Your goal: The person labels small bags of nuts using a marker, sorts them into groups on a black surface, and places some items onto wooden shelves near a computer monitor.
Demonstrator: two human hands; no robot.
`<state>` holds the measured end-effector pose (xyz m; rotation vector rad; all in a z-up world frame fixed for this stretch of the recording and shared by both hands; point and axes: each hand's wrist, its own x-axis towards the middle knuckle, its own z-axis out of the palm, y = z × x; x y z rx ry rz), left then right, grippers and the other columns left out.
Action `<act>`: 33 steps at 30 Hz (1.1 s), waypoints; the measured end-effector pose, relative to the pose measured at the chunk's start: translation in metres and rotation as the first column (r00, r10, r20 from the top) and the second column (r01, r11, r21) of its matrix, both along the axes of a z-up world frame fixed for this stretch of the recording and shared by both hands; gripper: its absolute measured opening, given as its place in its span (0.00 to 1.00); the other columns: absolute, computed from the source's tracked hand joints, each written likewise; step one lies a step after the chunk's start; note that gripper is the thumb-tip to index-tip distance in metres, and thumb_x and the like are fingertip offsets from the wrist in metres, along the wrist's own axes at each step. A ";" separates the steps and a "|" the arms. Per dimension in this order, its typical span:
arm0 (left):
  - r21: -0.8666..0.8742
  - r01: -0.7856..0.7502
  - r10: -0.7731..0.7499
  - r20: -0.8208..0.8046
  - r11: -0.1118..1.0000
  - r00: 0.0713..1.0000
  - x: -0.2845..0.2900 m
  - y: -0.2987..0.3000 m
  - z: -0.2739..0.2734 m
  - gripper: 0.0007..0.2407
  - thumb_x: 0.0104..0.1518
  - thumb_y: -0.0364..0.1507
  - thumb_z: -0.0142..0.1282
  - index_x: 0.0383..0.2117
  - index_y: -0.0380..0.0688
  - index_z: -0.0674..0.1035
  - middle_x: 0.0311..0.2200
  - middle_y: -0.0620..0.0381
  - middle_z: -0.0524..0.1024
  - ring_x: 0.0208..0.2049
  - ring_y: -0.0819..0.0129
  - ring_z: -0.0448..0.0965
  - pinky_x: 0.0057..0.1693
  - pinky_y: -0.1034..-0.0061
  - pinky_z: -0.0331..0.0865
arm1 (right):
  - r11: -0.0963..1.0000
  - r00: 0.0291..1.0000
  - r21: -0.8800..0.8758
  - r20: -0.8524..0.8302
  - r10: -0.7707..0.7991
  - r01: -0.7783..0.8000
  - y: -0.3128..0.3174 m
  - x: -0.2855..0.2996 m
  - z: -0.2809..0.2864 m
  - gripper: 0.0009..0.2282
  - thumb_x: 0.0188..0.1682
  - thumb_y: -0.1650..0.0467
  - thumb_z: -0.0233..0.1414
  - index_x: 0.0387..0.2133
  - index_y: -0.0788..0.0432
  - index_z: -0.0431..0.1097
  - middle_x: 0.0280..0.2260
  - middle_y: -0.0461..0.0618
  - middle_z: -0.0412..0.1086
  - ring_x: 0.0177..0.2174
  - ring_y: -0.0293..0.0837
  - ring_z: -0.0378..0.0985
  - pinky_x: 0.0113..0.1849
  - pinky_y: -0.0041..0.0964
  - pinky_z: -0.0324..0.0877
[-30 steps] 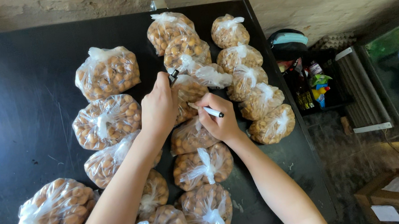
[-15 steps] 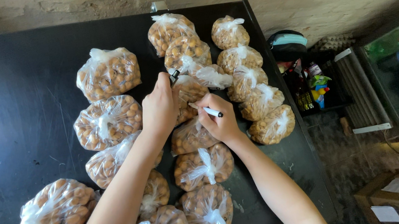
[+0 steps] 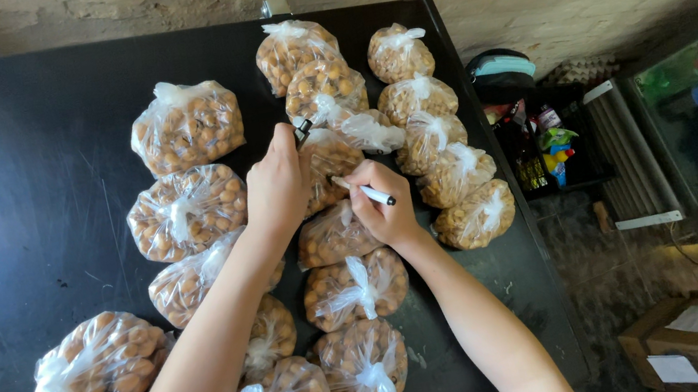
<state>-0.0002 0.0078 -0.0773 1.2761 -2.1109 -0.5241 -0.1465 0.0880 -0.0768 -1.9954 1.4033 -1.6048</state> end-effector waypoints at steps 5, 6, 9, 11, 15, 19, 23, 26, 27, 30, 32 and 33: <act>-0.021 0.003 -0.003 0.008 1.000 1.000 -0.001 0.000 -0.002 0.10 0.57 0.33 0.47 0.40 0.43 0.64 0.24 0.48 0.70 0.20 0.37 0.75 0.31 0.48 0.71 | 1.000 1.000 0.008 0.012 0.013 -0.013 0.001 0.004 0.008 0.04 0.44 0.74 0.48 0.26 0.63 0.69 0.22 0.55 0.70 0.21 0.50 0.73 0.25 0.38 0.68; -0.021 0.003 -0.003 0.008 1.000 1.000 0.000 0.000 -0.001 0.10 0.57 0.33 0.47 0.40 0.43 0.64 0.24 0.48 0.70 0.20 0.37 0.75 0.31 0.48 0.71 | 1.000 1.000 0.008 0.012 0.012 -0.012 0.000 0.004 0.007 0.04 0.44 0.74 0.48 0.26 0.63 0.69 0.22 0.55 0.70 0.21 0.50 0.73 0.25 0.38 0.68; -0.021 0.012 -0.012 0.004 1.000 1.000 0.001 0.001 0.002 0.10 0.58 0.33 0.46 0.39 0.43 0.64 0.24 0.48 0.70 0.20 0.38 0.75 0.31 0.50 0.71 | 1.000 0.999 -0.011 -0.033 -0.012 0.011 -0.001 0.004 0.006 0.03 0.45 0.74 0.48 0.26 0.62 0.69 0.19 0.55 0.68 0.19 0.51 0.71 0.24 0.37 0.68; -0.018 0.007 -0.007 0.004 1.000 1.000 0.000 0.001 0.004 0.10 0.58 0.33 0.47 0.39 0.43 0.64 0.24 0.49 0.70 0.20 0.38 0.75 0.31 0.50 0.71 | 0.999 0.998 -0.007 -0.045 -0.045 0.045 0.000 0.005 0.010 0.03 0.45 0.75 0.48 0.25 0.63 0.68 0.19 0.54 0.67 0.19 0.50 0.71 0.24 0.38 0.68; -0.006 0.012 -0.012 -0.003 1.000 1.000 0.000 0.000 0.002 0.10 0.57 0.33 0.47 0.40 0.42 0.64 0.24 0.48 0.70 0.20 0.37 0.75 0.31 0.48 0.71 | 0.999 0.998 -0.012 -0.053 -0.046 0.046 0.000 0.001 0.000 0.03 0.44 0.74 0.48 0.24 0.62 0.67 0.19 0.54 0.66 0.19 0.51 0.71 0.24 0.38 0.68; -0.025 0.009 -0.009 -0.002 1.000 1.000 0.000 -0.001 -0.001 0.10 0.57 0.32 0.48 0.40 0.42 0.64 0.23 0.47 0.70 0.19 0.37 0.75 0.30 0.48 0.71 | 0.999 0.998 -0.012 -0.045 -0.036 0.036 0.001 0.001 0.001 0.04 0.44 0.73 0.48 0.22 0.61 0.67 0.17 0.53 0.66 0.18 0.49 0.70 0.23 0.36 0.67; -0.024 0.009 -0.010 -0.011 1.000 1.000 0.000 0.000 0.000 0.10 0.58 0.32 0.47 0.40 0.42 0.64 0.24 0.47 0.70 0.20 0.37 0.75 0.31 0.49 0.71 | 1.000 0.999 -0.001 -0.036 -0.018 0.018 0.002 0.003 0.006 0.02 0.42 0.74 0.49 0.22 0.60 0.68 0.18 0.52 0.67 0.18 0.48 0.70 0.23 0.35 0.67; -0.032 0.013 -0.013 -0.002 0.999 1.000 0.000 0.000 -0.001 0.11 0.58 0.33 0.47 0.40 0.42 0.64 0.24 0.47 0.70 0.20 0.36 0.75 0.30 0.48 0.71 | 0.999 0.999 -0.007 -0.032 -0.036 0.036 0.001 0.001 0.001 0.03 0.43 0.73 0.49 0.22 0.60 0.68 0.17 0.53 0.66 0.18 0.49 0.70 0.23 0.35 0.67; -0.033 0.013 -0.013 -0.002 0.999 1.000 0.000 0.000 0.000 0.11 0.58 0.33 0.47 0.40 0.42 0.64 0.24 0.47 0.70 0.20 0.36 0.75 0.30 0.48 0.71 | 0.999 0.999 -0.008 -0.033 -0.036 0.036 0.002 0.003 0.003 0.03 0.43 0.73 0.49 0.22 0.60 0.68 0.17 0.53 0.66 0.18 0.49 0.70 0.23 0.35 0.67; -0.026 0.017 -0.017 -0.009 1.000 1.000 0.001 0.000 0.003 0.11 0.58 0.33 0.47 0.40 0.41 0.64 0.23 0.47 0.70 0.20 0.37 0.75 0.30 0.49 0.71 | 0.998 0.997 -0.017 -0.026 -0.068 0.068 0.002 0.008 0.008 0.02 0.43 0.74 0.48 0.23 0.61 0.68 0.18 0.54 0.66 0.18 0.50 0.70 0.23 0.36 0.67; -0.020 0.014 -0.015 -0.017 1.000 1.000 0.002 0.002 0.007 0.10 0.58 0.31 0.47 0.40 0.41 0.65 0.23 0.49 0.70 0.19 0.38 0.75 0.30 0.50 0.71 | 0.997 0.997 -0.010 -0.031 -0.071 0.071 0.001 0.009 0.008 0.02 0.43 0.75 0.48 0.24 0.61 0.68 0.18 0.55 0.67 0.18 0.50 0.70 0.23 0.37 0.67; -0.021 0.013 -0.013 -0.017 1.000 1.000 0.002 0.001 0.005 0.10 0.58 0.31 0.47 0.40 0.41 0.65 0.23 0.49 0.70 0.19 0.38 0.75 0.30 0.50 0.71 | 0.998 0.997 -0.011 -0.031 -0.070 0.070 0.000 0.007 0.006 0.02 0.43 0.75 0.48 0.24 0.61 0.68 0.18 0.55 0.67 0.18 0.50 0.70 0.23 0.37 0.67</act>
